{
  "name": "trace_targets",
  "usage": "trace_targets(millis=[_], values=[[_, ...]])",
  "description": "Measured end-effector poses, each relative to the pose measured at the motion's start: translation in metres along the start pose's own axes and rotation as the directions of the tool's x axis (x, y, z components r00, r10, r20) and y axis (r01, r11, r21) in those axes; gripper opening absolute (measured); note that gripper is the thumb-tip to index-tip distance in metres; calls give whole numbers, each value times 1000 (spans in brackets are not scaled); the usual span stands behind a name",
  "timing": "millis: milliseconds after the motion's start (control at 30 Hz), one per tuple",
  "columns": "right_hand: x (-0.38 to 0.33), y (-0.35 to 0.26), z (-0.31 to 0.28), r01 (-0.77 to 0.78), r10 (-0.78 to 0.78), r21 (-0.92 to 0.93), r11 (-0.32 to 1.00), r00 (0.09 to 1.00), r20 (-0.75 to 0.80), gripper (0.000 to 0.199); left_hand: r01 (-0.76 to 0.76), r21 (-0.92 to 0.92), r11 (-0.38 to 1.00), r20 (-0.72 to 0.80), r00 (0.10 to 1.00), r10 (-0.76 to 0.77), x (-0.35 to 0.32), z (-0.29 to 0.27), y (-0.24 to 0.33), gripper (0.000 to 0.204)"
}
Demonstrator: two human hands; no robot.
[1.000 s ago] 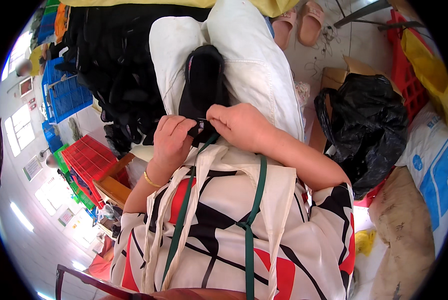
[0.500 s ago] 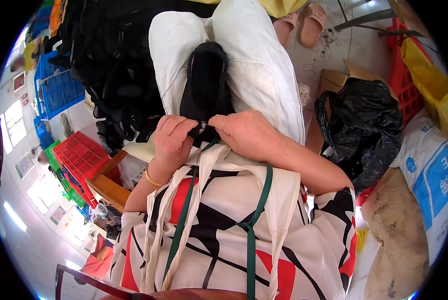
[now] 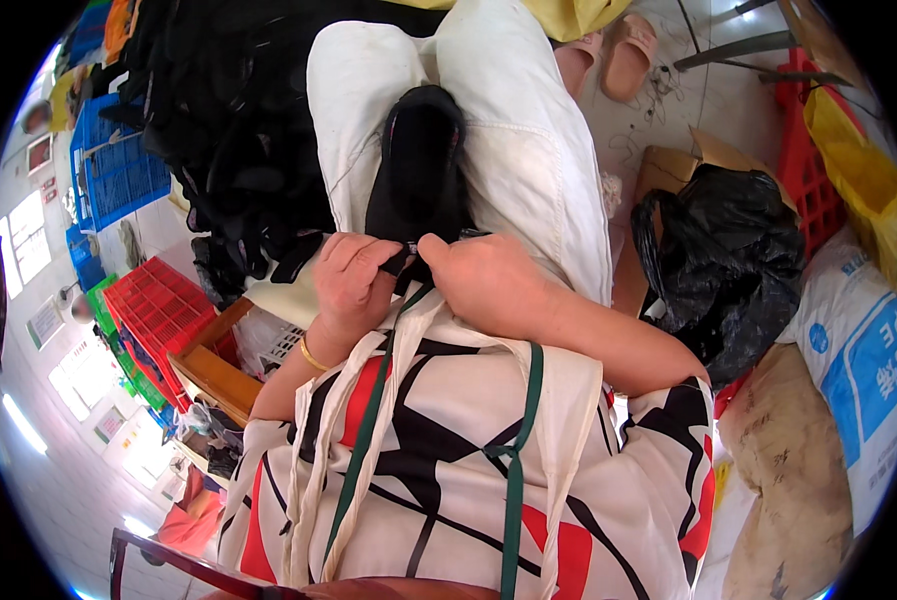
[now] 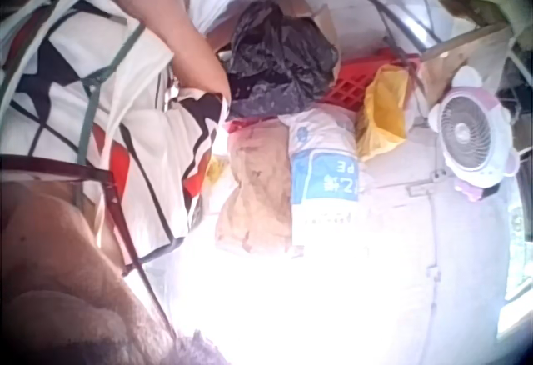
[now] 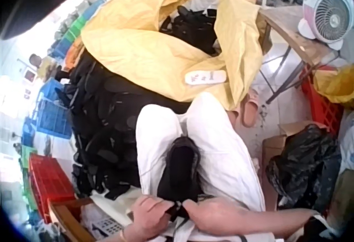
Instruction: The person sits on the floor and sews a black slipper using a needle and thread. They repeatedly insert the needle into the slipper's sole and pull the thread through to secure the material.
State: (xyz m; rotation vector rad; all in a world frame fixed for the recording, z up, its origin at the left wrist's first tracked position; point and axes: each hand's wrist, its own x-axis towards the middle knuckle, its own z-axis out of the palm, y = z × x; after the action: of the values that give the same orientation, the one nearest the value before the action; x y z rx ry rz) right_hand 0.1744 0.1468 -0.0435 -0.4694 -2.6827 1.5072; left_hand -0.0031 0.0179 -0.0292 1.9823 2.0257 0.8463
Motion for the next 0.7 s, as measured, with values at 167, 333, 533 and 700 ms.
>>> trace_targets(millis=[167, 333, 533, 700], values=[[6, 0, 3, 38, -36, 34, 999, 997, -65, 15, 4, -27, 1000, -34, 999, -5, 1, 2, 5, 43], [6, 3, 5, 60, -53, 79, 995, 995, -86, 10, 9, -18, 1000, -49, 999, -10, -4, 3, 3, 43], [1, 11, -3, -29, 28, 196, 980, 1000, 9, 23, 20, -41, 999, -76, 997, -23, -8, 5, -1, 45], [2, 12, -10, 11, 1, 277, 961, 999, -44, 19, 22, -50, 999, -75, 997, -26, -7, 4, 0, 45]])
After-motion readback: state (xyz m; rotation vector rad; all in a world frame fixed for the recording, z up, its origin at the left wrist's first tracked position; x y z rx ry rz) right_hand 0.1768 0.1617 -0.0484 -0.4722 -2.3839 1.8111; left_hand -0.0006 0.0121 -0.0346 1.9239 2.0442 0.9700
